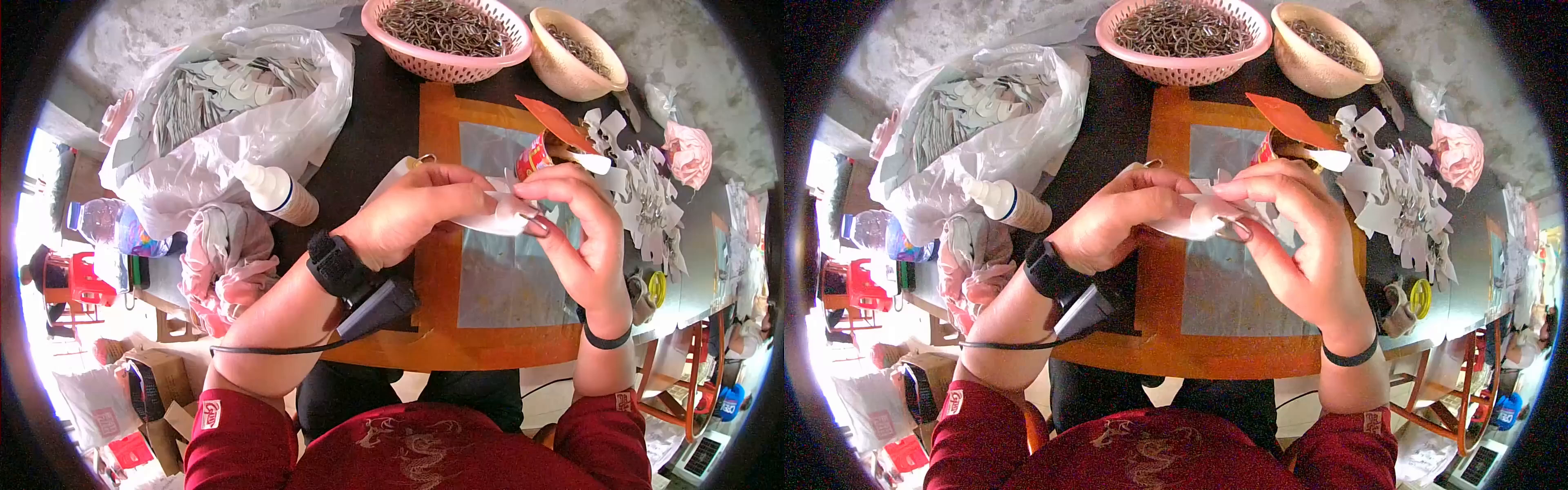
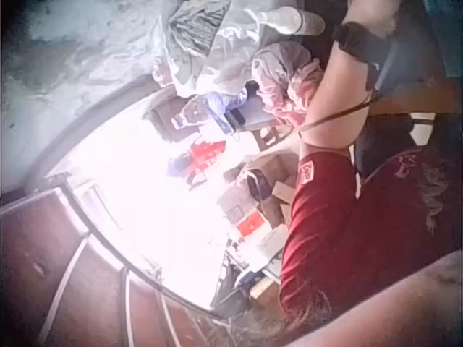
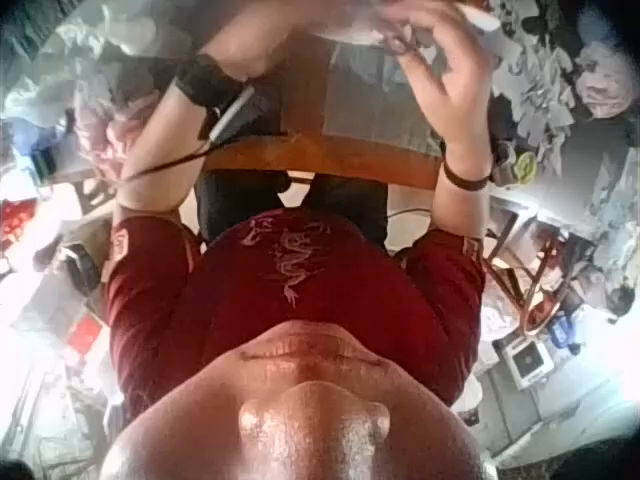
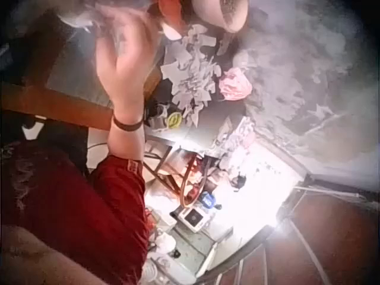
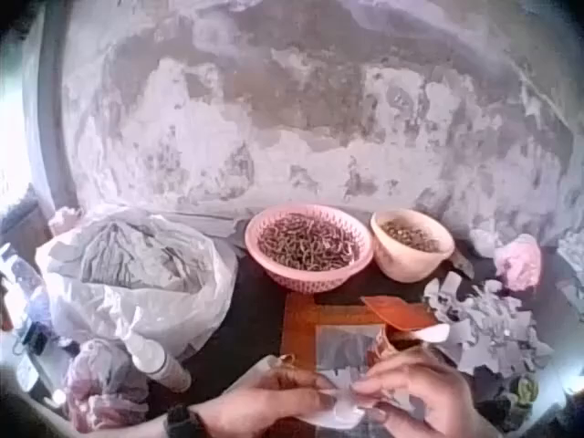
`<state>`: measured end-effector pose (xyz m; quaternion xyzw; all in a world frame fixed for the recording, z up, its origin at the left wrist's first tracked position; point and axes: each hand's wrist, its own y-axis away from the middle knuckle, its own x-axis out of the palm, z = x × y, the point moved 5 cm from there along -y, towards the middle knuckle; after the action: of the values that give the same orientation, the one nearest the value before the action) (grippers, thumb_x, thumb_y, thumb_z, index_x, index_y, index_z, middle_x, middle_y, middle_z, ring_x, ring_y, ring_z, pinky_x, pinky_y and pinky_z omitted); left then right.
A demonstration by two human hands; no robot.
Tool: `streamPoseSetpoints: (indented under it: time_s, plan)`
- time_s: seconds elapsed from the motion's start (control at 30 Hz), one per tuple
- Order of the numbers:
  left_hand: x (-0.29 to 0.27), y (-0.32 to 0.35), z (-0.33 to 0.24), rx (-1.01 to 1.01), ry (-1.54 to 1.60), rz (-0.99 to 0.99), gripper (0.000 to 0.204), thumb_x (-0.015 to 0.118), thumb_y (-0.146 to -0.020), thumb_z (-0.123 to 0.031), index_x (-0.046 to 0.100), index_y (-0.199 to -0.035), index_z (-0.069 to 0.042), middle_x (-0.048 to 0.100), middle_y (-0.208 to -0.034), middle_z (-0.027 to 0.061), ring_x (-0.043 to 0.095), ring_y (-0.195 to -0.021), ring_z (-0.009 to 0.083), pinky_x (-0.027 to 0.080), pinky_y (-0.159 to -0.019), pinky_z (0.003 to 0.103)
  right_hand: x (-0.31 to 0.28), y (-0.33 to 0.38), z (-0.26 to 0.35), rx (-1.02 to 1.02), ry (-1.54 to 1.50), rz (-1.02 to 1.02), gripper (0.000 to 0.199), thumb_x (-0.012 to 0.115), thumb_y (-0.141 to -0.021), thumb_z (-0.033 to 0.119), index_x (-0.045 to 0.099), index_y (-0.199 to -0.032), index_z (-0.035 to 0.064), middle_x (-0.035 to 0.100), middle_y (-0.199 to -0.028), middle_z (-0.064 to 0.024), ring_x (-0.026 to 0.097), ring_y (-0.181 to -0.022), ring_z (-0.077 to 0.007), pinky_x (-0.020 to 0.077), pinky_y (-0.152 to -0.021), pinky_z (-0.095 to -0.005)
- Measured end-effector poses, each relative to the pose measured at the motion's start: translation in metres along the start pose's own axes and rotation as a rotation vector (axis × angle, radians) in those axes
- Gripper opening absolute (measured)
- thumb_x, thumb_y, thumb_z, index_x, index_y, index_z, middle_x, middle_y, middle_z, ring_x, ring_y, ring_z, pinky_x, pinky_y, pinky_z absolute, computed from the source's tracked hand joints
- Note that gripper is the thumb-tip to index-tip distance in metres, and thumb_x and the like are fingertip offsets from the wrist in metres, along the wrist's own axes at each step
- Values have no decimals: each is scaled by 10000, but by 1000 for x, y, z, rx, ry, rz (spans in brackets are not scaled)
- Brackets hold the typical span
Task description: Applying glue to small metal rings and attaching them to a white shoe upper component.
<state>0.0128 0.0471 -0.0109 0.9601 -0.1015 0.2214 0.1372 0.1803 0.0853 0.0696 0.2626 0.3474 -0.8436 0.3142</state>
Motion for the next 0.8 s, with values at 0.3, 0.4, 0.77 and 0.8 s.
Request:
streamPoseSetpoints:
  time_s: [0.3, 0.4, 0.77, 0.8]
  plan:
    - [5, 5, -20, 284, -5, 29, 215, 617, -843, -173, 662, -976, -10, 690, -923, 74, 652, -854, 154, 490, -796, 277, -9, -1, 4, -64, -144, -161, 141, 585, -799, -15, 621, -935, -8, 628, -987, -122, 590, -934, -221, 445, -864, -323]
    - [6, 4, -21, 319, -84, 5, 180, 618, -858, -159, 678, -938, -10, 693, -926, 74, 651, -858, 148, 489, -807, 282, -11, 1, 4, -53, -62, -171, 60, 609, -838, 31, 631, -882, -4, 629, -960, -122, 595, -894, -209, 454, -826, -310]
    - [12, 11, -32, 671, -388, -53, 104, 684, -827, -60, 700, -915, -7, 556, -867, 29, 539, -771, 87, 422, -671, 217, -10, 2, -1, -19, -78, -218, 97, 633, -846, 48, 586, -806, -27, 586, -821, -105, 565, -754, -204, 437, -709, -284]
    - [13, 11, -32, 671, -388, -53, 104, 684, -827, -60, 700, -915, -7, 556, -867, 29, 539, -771, 87, 422, -671, 217, -9, 2, -1, -29, -72, -206, 103, 636, -843, 44, 577, -799, -29, 583, -815, -108, 564, -743, -205, 438, -698, -284]
